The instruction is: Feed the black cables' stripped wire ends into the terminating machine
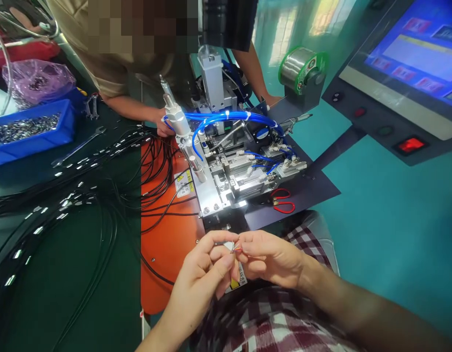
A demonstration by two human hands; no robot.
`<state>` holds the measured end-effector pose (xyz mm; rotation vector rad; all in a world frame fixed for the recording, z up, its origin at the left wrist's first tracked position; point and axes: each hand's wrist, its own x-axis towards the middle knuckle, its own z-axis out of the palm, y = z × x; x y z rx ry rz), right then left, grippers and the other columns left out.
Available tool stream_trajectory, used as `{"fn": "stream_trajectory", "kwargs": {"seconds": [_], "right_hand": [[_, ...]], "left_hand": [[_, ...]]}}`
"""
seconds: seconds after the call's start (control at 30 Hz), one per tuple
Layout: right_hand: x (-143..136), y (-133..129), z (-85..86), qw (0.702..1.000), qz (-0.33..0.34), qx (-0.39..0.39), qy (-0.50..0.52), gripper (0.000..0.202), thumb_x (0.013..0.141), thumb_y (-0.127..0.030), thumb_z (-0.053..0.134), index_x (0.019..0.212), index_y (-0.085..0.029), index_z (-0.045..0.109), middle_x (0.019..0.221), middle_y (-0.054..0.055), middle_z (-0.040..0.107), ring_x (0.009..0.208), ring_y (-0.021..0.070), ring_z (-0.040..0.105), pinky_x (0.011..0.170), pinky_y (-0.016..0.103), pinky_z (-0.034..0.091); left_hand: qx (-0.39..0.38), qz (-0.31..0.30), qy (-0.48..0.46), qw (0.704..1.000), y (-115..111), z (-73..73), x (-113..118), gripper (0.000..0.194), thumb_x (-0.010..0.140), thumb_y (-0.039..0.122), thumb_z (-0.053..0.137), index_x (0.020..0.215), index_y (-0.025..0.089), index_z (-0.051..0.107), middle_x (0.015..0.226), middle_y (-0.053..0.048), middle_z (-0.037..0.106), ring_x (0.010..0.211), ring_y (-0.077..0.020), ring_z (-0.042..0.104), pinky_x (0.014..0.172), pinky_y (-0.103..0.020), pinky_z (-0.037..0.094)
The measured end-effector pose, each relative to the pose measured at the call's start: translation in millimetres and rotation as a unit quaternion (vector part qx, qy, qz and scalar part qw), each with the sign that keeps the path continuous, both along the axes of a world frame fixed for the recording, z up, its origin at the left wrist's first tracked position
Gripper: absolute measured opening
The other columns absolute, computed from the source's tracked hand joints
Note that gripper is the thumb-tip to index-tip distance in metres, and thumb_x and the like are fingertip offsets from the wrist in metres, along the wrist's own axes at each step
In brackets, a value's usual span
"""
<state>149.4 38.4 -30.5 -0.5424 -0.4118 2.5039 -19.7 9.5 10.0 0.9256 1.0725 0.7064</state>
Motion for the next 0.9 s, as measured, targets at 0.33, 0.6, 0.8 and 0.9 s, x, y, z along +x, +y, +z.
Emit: {"fn": "stream_trajectory", "kwargs": {"seconds": [0.33,0.6,0.8,0.9], "right_hand": [[2,3,-3.1,0.994,0.040,-0.091,0.040,0.021,0.074,-0.022,0.076,0.082,-0.006,0.064,0.068,0.000,0.057,0.045,-0.0016,0.038,0.047,0.009,0.035],[-5,-5,1.0,0.985,-0.066,0.076,-0.140,0.020,0.070,-0.025,0.078,0.075,-0.011,0.064,0.060,0.000,0.063,0.044,0.0031,0.045,0.044,0.014,0.034],[-6,-9,0.2,0.955,-0.141,0.144,-0.215,0.021,0.070,-0.030,0.078,0.078,-0.013,0.067,0.061,-0.003,0.061,0.046,0.0053,0.051,0.047,0.017,0.040],[-6,-9,-0.7,0.957,-0.142,0.152,-0.204,0.021,0.072,-0.032,0.076,0.076,-0.013,0.066,0.060,-0.003,0.060,0.046,0.0050,0.051,0.047,0.017,0.040]], "left_hand": [[-0.015,-0.008,-0.052,0.999,1,-4.2,-2,0.026,0.088,0.033,0.056,0.109,0.018,0.051,0.060,0.003,0.056,0.044,-0.0046,0.035,0.040,-0.018,0.023],[-0.016,0.051,0.005,0.999,1,-1.8,4,0.026,0.086,0.034,0.058,0.105,0.018,0.050,0.058,0.005,0.051,0.044,-0.0048,0.031,0.041,-0.018,0.021],[-0.020,0.068,0.014,0.997,-2,-1.5,7,0.024,0.085,0.036,0.060,0.100,0.019,0.049,0.058,0.005,0.052,0.043,-0.0045,0.033,0.040,-0.017,0.020],[-0.021,0.065,0.012,0.998,-2,-2.4,7,0.024,0.085,0.037,0.059,0.099,0.019,0.049,0.057,0.005,0.053,0.043,-0.0046,0.033,0.040,-0.018,0.020]]}}
